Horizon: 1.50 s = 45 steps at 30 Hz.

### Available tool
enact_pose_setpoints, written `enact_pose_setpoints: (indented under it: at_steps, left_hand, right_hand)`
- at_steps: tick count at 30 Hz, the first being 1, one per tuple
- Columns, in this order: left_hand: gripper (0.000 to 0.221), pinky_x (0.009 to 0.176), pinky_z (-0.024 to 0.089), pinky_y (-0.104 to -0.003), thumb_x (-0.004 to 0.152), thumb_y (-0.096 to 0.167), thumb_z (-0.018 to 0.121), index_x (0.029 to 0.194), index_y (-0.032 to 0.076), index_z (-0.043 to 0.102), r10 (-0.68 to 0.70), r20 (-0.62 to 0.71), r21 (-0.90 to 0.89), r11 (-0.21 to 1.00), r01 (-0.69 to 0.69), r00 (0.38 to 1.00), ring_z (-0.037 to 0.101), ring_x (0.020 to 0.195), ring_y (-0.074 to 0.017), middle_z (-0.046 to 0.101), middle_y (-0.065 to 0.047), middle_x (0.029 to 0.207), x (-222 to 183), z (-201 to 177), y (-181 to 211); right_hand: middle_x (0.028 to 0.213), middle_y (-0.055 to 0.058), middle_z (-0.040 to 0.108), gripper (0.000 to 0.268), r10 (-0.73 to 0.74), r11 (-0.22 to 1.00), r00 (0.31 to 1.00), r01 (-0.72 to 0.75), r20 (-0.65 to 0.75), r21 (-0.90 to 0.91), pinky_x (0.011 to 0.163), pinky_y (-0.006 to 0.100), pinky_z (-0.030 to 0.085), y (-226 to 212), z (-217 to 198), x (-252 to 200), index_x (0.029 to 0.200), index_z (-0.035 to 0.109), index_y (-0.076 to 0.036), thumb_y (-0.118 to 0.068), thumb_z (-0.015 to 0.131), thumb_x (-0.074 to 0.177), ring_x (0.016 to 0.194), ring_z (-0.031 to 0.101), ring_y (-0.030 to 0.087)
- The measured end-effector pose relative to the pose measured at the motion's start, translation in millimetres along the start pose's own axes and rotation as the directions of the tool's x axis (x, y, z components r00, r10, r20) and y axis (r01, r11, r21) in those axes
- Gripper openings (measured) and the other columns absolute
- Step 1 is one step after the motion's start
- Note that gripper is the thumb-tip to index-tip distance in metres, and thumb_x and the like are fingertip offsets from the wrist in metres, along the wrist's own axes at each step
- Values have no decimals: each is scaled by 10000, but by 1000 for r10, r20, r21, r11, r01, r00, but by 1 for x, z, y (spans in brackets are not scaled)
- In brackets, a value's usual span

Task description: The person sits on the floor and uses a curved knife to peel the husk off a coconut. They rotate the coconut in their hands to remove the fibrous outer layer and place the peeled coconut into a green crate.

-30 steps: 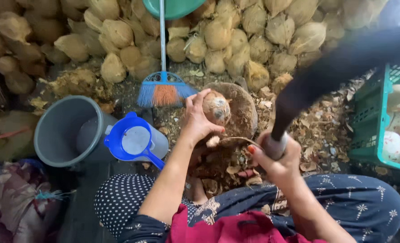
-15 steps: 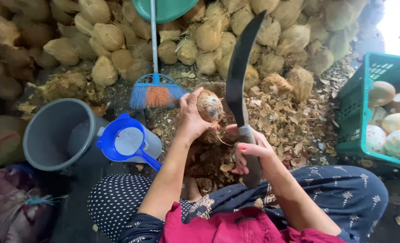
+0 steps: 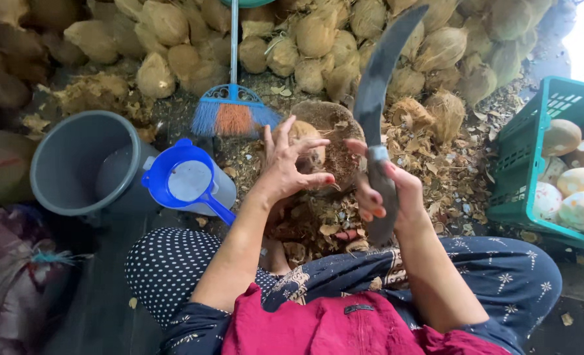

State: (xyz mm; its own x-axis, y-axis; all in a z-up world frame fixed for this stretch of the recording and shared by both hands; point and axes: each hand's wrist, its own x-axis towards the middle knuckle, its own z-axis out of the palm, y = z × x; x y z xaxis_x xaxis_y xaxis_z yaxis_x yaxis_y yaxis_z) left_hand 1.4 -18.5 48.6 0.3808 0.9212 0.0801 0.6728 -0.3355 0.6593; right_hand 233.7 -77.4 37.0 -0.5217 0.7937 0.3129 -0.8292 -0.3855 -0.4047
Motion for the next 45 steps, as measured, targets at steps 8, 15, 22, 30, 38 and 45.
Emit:
enact_pose_setpoints:
  at_steps: [8,15,22,30,38,45]
  left_hand:
    - [598,1019,40,-897,584,534,941,1137,423,739,33,62,174,984,-43,998,-69,1475,-568,135,-105,1665,3,21,13]
    - [413,1129,209,-760,996,481,563,1407,507,521,-64,67,127,990,55,996,158,1474,-536,89,-182,1660,6,6,-6]
    - [682,1185,215,-697,936,773,241,1560,497,265,-18,-81,138,990,29,997,304,1448,-523,211,-225,1636,14,20,-11]
    - [1004,1079,422,-643,684,770,786,1435,245,376,-215,-347,-282,952,117,913,513,1321,-486,431,-237,1495,26,40,-49]
    - [1367,1057,379,-731,356,391,1061,1517,408,340,-116,-81,-142,984,103,990,400,1314,-661,143,-242,1652,13,20,-12]
    - [1350,1051,435,-678,372,303,1069,1519,376,361,-182,-160,-166,974,155,970,487,1263,-611,282,-275,1571,23,18,-15]
  right_hand:
    - [579,33,480,679,-34,945,982,-28,-185,-326,361,414,539,-7,24,49,1462,367,16,-125,626,851,337,519,160]
    - [731,154,633,503,-324,585,861,-143,-392,-799,382,335,531,11,24,5,1228,512,17,34,687,756,361,613,207]
    - [863,225,722,402,-405,426,773,-312,-488,-849,342,319,503,43,-17,16,1081,489,14,101,693,746,373,622,232]
    - [816,209,653,494,-447,238,724,-470,-526,-850,438,358,528,4,23,-31,1177,548,-12,62,744,730,484,632,264]
    - [1067,259,627,508,-535,-145,645,-706,-545,-693,724,514,547,-25,64,-41,1237,582,-20,39,764,766,761,676,413]
    - [685,90,648,439,-498,-3,798,-392,-338,-920,457,352,479,20,49,-28,1060,633,-118,-196,850,687,477,618,230]
